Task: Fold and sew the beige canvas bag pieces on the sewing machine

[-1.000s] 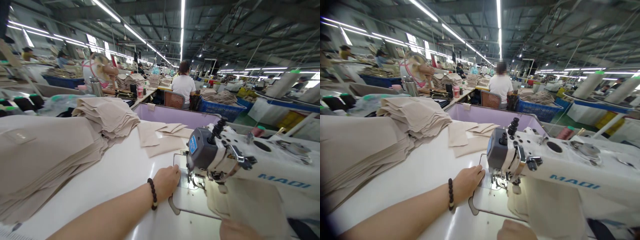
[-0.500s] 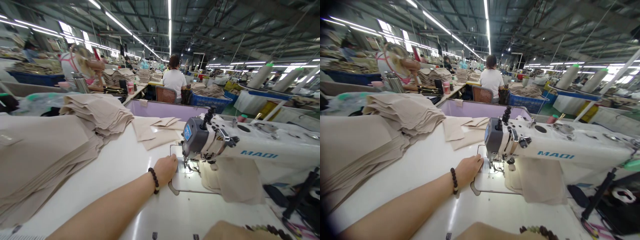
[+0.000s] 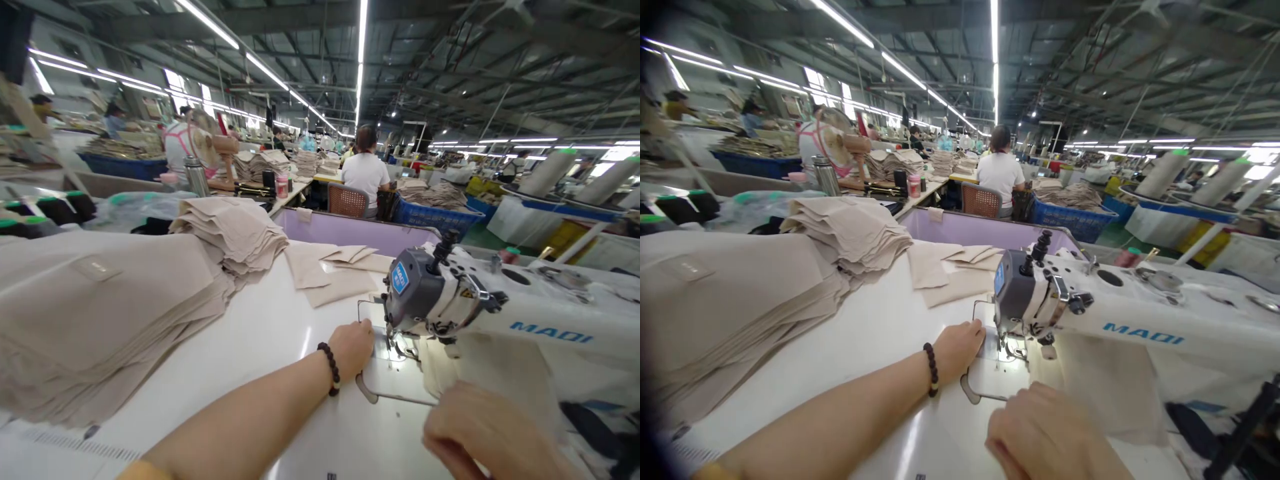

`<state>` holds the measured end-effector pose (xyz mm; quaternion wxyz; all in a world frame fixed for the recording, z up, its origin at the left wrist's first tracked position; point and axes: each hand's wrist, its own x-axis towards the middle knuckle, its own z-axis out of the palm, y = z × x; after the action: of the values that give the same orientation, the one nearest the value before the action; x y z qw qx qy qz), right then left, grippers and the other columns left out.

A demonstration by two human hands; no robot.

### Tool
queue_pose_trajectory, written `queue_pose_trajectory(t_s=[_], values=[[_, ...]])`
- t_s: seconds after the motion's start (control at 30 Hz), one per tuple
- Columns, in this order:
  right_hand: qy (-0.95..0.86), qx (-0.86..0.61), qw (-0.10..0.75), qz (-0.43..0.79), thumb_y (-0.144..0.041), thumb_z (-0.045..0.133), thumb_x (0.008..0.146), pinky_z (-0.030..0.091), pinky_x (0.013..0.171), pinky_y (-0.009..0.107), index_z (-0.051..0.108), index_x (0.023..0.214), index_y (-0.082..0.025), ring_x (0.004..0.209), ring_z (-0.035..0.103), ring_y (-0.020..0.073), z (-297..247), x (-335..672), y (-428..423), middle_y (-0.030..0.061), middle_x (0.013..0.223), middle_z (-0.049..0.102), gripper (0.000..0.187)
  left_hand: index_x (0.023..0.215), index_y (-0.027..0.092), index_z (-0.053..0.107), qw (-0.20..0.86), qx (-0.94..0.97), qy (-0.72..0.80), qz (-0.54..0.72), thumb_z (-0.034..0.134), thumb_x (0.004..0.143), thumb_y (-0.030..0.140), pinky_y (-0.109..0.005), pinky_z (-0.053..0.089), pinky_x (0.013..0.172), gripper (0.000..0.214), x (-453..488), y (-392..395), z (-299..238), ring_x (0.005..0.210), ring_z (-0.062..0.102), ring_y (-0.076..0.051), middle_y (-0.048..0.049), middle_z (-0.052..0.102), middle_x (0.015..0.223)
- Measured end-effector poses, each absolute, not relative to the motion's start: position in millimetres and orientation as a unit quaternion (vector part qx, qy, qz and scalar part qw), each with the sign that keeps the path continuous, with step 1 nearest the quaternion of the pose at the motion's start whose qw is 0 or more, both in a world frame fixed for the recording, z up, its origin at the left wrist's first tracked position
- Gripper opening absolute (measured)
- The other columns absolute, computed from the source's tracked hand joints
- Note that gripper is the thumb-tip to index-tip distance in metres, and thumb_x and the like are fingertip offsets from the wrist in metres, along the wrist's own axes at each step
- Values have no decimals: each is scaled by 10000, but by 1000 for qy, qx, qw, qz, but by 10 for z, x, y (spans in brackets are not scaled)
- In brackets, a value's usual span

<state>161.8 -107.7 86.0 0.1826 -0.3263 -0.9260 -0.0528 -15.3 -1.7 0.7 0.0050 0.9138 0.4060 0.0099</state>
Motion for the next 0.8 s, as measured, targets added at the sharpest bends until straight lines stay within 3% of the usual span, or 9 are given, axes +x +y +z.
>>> queue_pose_trajectory(t_s=[0.1,0.3,0.57,0.7,0.8], values=[[-879,-437,165,-98,-181,331,902,393,488,255,514,679,-237,510,553,141,626,1793,-992,0,594,578,294,982,107,524,6,912,409,18,405,822,69,-305,500,647,203,-156,-19,5,833,572,-220,-109,542,989],[-780,-624,41,-21,-91,447,812,404,569,261,521,679,-193,642,596,166,339,2186,-1017,12,684,592,183,1024,110,503,11,910,413,32,345,842,29,-305,490,664,254,-155,-10,-12,842,571,-214,-108,535,1008],[-705,-706,56,-20,-110,447,831,377,614,254,542,726,-178,694,569,158,367,2310,-968,19,744,588,158,1041,115,505,11,908,418,22,268,875,45,-306,482,639,297,-140,12,13,812,575,-212,-103,542,974],[-691,-721,48,-25,-208,547,816,376,590,261,537,735,-175,688,571,170,305,2381,-894,21,759,591,87,1076,126,495,10,904,426,15,257,875,39,-292,484,641,324,-138,17,12,803,575,-192,-103,544,984],[-688,-724,38,-29,-172,590,777,385,596,263,547,755,-167,711,580,181,259,2348,-869,28,777,596,50,1102,130,491,10,902,432,9,256,861,18,-292,490,650,354,-139,21,11,819,577,-193,-105,543,1013]])
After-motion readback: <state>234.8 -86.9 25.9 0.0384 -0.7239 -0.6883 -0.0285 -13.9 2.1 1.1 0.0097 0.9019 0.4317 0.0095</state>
